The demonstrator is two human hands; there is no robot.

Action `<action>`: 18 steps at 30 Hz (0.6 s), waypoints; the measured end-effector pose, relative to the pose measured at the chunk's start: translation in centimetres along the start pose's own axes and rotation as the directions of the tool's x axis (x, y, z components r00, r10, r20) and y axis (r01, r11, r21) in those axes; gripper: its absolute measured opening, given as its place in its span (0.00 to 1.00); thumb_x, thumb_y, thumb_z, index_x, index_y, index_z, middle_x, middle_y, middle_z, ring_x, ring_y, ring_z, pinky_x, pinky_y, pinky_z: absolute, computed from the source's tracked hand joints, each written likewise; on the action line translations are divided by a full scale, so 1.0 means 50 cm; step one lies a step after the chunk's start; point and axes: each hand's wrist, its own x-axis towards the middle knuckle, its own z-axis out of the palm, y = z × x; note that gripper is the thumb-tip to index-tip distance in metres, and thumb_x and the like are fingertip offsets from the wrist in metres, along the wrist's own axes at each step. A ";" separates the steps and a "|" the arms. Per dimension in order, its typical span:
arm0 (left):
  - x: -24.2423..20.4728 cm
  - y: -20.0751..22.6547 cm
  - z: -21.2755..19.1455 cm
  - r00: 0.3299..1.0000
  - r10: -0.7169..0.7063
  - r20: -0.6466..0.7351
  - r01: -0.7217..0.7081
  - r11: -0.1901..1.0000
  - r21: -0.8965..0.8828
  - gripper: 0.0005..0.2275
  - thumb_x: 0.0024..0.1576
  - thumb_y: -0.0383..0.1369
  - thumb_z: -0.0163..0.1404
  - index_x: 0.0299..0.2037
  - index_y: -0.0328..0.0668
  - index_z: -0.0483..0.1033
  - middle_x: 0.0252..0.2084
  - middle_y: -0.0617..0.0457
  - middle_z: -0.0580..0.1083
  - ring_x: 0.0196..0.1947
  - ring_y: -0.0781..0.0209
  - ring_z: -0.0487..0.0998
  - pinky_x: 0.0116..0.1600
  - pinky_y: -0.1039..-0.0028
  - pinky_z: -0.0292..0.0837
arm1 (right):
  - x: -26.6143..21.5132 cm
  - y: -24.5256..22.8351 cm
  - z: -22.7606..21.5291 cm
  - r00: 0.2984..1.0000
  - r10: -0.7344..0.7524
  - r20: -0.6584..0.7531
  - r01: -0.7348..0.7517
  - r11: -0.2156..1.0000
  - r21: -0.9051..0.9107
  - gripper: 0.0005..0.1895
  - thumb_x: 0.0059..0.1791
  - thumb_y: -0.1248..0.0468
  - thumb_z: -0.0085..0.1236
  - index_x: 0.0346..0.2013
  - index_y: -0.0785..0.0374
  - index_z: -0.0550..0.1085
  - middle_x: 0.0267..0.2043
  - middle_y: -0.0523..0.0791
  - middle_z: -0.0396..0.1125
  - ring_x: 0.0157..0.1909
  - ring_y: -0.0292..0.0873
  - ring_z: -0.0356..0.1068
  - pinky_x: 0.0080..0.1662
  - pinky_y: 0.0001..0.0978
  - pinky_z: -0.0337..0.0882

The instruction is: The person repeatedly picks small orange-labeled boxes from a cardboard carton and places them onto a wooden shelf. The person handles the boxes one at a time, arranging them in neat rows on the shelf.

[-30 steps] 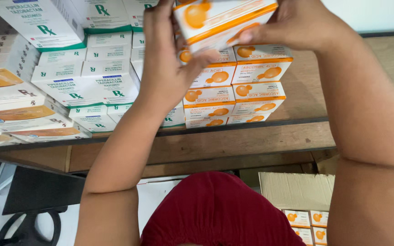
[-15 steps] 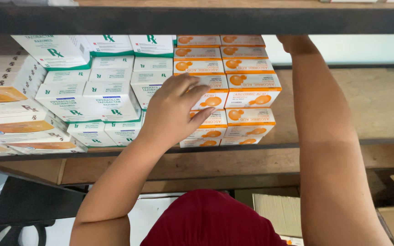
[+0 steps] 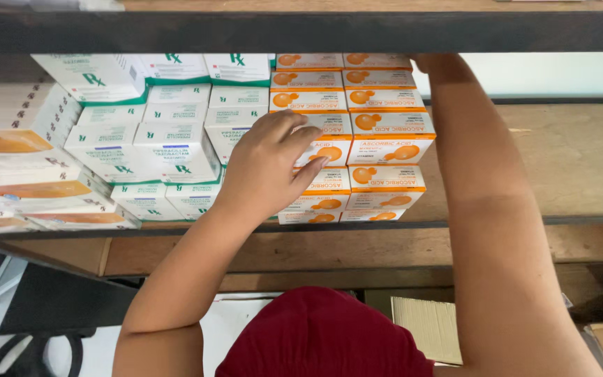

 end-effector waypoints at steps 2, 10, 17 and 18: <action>0.001 0.007 -0.004 1.000 0.023 -0.021 -0.022 0.999 0.049 0.19 0.55 0.38 0.63 0.53 0.41 0.77 0.58 0.41 0.71 0.61 0.38 0.71 0.63 0.50 0.69 | -0.007 0.002 0.000 1.000 -0.001 -0.006 0.002 0.999 0.043 0.27 0.57 0.59 0.60 0.69 0.63 0.65 0.67 0.46 0.66 0.64 0.44 0.64 0.63 0.40 0.66; -0.155 0.010 0.093 0.932 0.316 -0.178 -0.345 0.924 -0.164 0.22 0.59 0.44 0.65 0.60 0.49 0.72 0.70 0.44 0.60 0.75 0.34 0.57 0.77 0.38 0.55 | -0.247 0.017 -0.047 0.993 0.104 -0.063 -0.003 0.536 0.844 0.29 0.57 0.61 0.59 0.70 0.62 0.62 0.69 0.45 0.64 0.66 0.44 0.62 0.65 0.40 0.65; -0.299 0.030 0.311 0.684 0.693 -0.227 -0.653 0.444 -0.613 0.20 0.60 0.35 0.64 0.59 0.56 0.69 0.70 0.38 0.57 0.68 0.34 0.66 0.75 0.44 0.63 | -0.778 -0.076 0.018 0.582 0.506 -0.637 0.290 0.602 0.744 0.16 0.56 0.70 0.60 0.57 0.62 0.67 0.58 0.46 0.65 0.62 0.41 0.65 0.67 0.35 0.66; -0.313 0.035 0.337 0.678 0.702 -0.217 -0.628 0.400 -0.667 0.21 0.59 0.35 0.64 0.59 0.55 0.68 0.69 0.38 0.58 0.67 0.33 0.67 0.74 0.45 0.64 | -0.850 -0.088 0.037 0.507 0.513 -0.693 0.261 0.675 0.690 0.14 0.57 0.70 0.60 0.55 0.62 0.68 0.56 0.46 0.66 0.59 0.41 0.66 0.66 0.34 0.67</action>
